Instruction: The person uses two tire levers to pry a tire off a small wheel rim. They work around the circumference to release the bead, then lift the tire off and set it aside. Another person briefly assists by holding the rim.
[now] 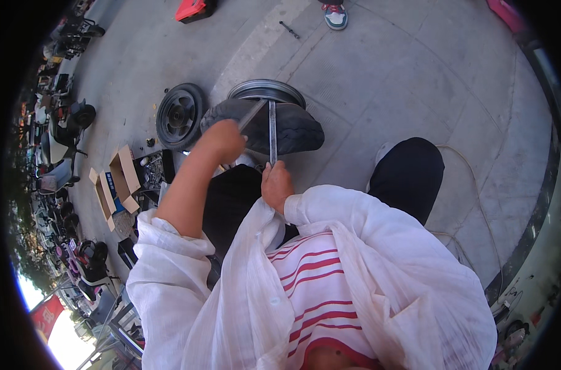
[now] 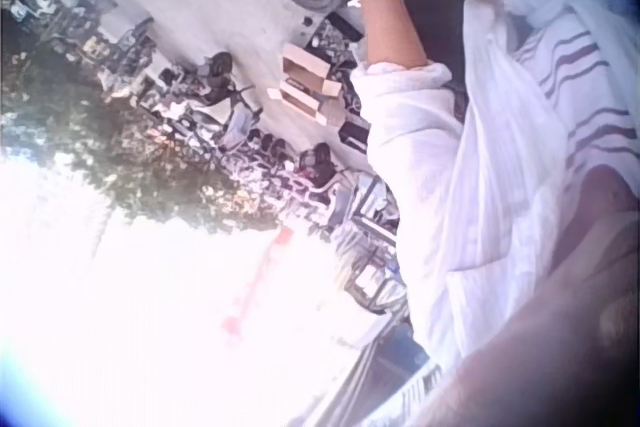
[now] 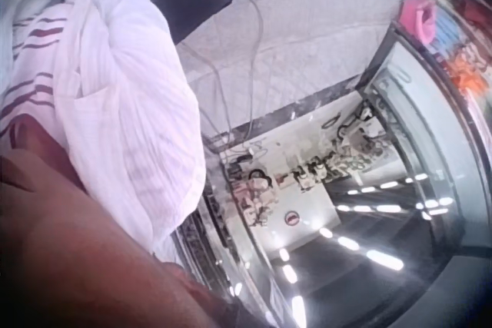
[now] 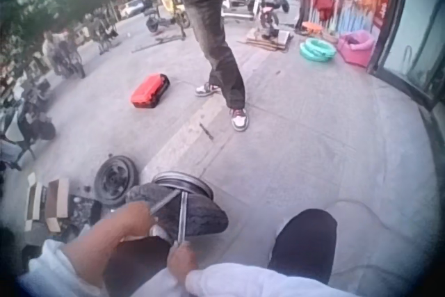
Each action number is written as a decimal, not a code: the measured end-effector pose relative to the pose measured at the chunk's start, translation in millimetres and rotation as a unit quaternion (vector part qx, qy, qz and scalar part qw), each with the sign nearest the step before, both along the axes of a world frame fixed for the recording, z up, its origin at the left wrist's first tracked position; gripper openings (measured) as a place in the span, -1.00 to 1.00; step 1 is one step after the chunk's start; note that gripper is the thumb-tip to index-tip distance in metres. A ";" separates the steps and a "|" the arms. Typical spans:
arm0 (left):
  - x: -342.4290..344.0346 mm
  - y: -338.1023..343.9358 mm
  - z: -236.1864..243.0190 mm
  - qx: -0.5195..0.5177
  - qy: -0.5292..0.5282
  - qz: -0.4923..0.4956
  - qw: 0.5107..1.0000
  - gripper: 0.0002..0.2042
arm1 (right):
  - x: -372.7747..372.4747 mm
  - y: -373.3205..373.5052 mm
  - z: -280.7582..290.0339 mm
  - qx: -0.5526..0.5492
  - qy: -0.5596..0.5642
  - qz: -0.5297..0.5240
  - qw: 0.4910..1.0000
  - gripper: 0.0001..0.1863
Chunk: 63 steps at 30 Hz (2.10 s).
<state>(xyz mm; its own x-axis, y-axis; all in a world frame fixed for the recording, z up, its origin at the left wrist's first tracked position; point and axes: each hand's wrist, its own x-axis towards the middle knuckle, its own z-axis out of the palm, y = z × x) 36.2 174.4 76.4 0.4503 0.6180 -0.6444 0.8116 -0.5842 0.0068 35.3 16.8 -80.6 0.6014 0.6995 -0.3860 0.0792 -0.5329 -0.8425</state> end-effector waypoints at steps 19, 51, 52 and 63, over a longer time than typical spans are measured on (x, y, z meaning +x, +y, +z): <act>-32.8 -87.1 -70.7 0.079 -0.114 0.169 0.976 -0.77 | 196.7 3.7 93.6 -0.186 0.183 0.225 0.939 -0.53; -62.8 -46.4 -75.7 0.071 -0.150 0.160 0.973 -0.78 | 20.5 -3.2 -2.1 0.024 -0.054 0.037 0.998 -0.64; -62.0 -47.4 -74.4 0.073 -0.151 0.158 0.973 -0.78 | 34.0 -6.6 2.3 0.021 -0.066 0.058 0.996 -0.63; -53.7 -63.2 -75.4 0.066 -0.163 0.176 0.969 -0.79 | 202.5 65.6 121.3 -0.327 0.185 0.313 0.872 -0.64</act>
